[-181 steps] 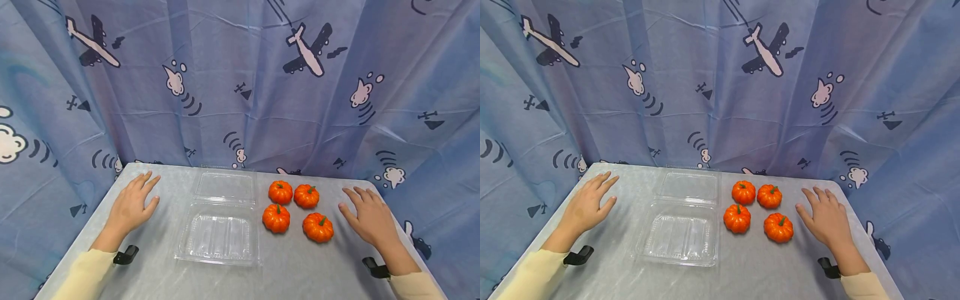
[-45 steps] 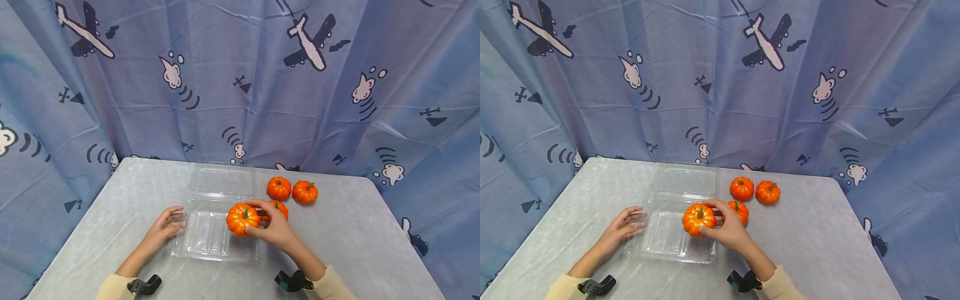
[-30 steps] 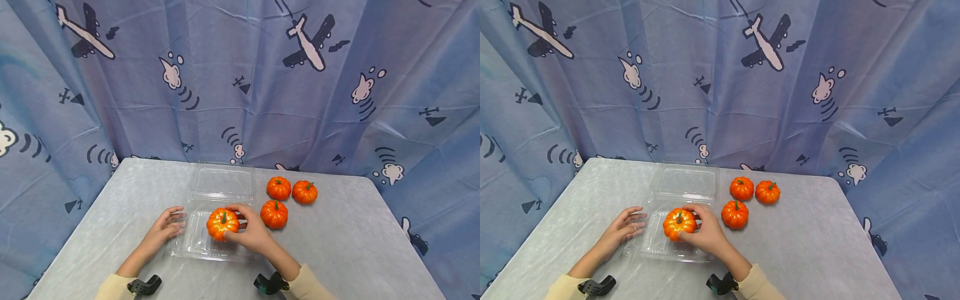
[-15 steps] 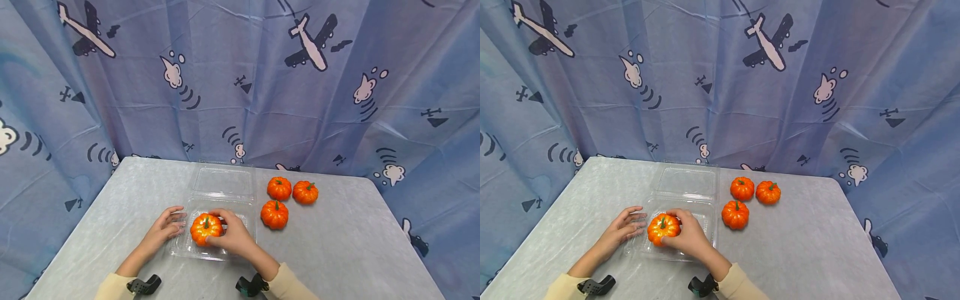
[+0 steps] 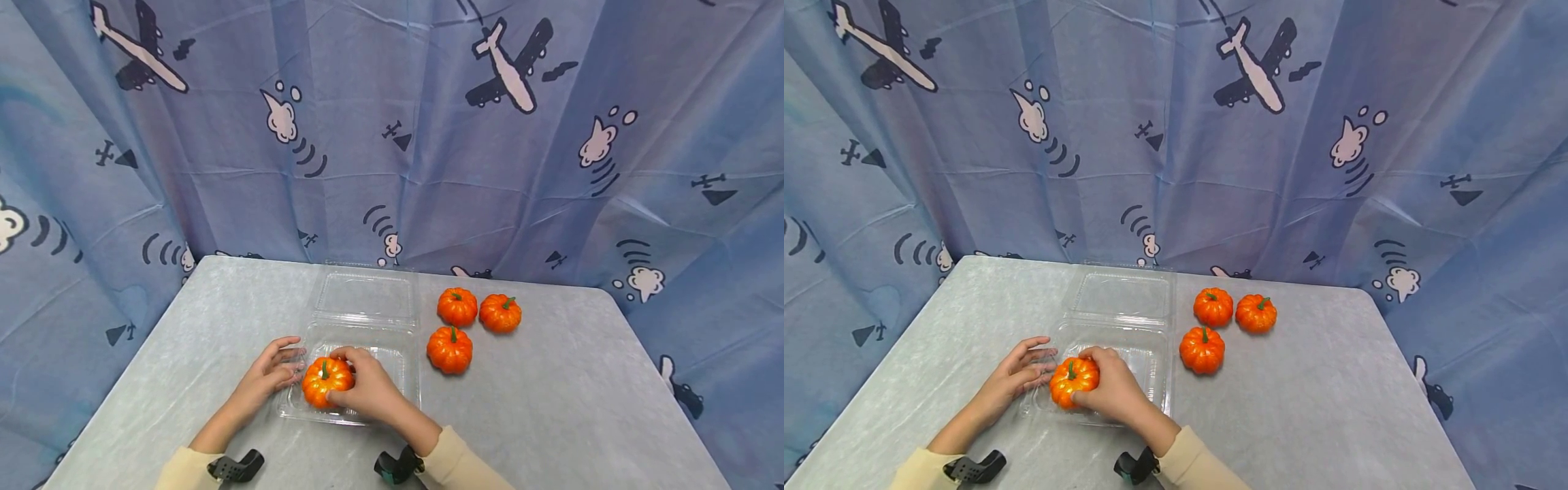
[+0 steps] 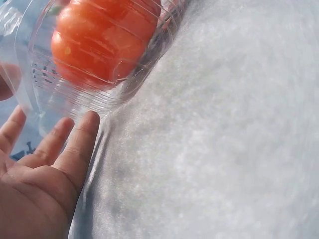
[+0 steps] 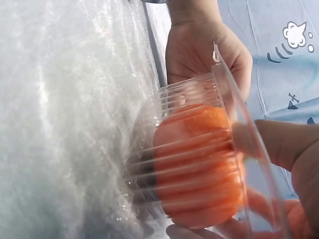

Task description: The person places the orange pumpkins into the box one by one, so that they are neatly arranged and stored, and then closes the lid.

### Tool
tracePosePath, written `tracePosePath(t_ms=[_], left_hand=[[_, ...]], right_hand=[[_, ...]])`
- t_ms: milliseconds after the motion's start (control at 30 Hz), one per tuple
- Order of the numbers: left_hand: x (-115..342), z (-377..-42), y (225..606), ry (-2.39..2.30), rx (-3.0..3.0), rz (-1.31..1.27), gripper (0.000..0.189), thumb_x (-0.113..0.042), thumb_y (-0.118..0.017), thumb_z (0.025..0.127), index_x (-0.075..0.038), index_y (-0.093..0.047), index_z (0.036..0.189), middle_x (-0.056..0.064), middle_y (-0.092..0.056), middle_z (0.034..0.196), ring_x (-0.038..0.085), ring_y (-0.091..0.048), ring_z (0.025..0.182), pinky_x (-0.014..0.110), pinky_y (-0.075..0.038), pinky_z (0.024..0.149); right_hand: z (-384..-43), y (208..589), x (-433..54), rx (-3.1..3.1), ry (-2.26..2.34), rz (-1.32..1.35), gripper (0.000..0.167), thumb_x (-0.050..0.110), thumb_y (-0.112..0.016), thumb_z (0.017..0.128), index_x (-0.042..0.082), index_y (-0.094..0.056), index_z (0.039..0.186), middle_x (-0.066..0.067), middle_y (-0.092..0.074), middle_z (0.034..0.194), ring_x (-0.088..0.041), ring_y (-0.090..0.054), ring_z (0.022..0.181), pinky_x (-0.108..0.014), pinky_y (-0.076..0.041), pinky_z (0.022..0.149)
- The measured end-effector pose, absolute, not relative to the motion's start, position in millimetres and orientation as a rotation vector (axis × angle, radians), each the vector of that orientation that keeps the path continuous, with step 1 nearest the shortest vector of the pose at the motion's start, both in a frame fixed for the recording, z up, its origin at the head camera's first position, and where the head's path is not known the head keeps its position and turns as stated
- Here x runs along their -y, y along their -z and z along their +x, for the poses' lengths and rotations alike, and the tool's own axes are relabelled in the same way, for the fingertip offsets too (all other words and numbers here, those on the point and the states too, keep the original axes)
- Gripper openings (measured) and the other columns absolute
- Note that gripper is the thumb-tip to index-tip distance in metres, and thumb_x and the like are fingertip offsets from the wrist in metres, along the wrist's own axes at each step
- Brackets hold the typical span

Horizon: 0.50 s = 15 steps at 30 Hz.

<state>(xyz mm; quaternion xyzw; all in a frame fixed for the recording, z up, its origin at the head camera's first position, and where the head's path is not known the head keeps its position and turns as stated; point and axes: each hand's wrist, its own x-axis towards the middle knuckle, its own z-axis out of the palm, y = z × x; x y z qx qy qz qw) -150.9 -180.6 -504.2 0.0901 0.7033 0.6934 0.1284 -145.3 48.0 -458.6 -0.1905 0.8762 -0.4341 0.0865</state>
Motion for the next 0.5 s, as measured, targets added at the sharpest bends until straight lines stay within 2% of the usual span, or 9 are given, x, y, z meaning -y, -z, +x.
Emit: tracePosePath(t_ms=[267,500], left_hand=[[180.1,-150.8,503.2,-2.029,-2.032,0.270,0.057,0.002,-0.048,0.090,-0.002,-0.030,0.144,0.033,-0.037,0.142,0.008,-0.060,0.107,0.022,-0.053,0.087],[180.0,-149.7,504.3,-2.036,-2.036,0.277,0.057,0.003,-0.048,0.090,-0.002,-0.030,0.144,0.033,-0.038,0.141,0.005,-0.060,0.105,0.021,-0.053,0.086]], right_hand=[[-146.4,458.8,-43.2,-2.590,1.283,-0.569,0.054,0.012,-0.081,0.069,0.006,-0.059,0.118,-0.010,-0.059,0.114,-0.025,-0.062,0.099,-0.028,-0.054,0.083],[-146.3,458.3,-41.4,-2.641,1.198,-0.559,0.056,0.014,-0.081,0.067,0.008,-0.058,0.118,-0.008,-0.061,0.114,-0.020,-0.059,0.097,-0.029,-0.051,0.082]])
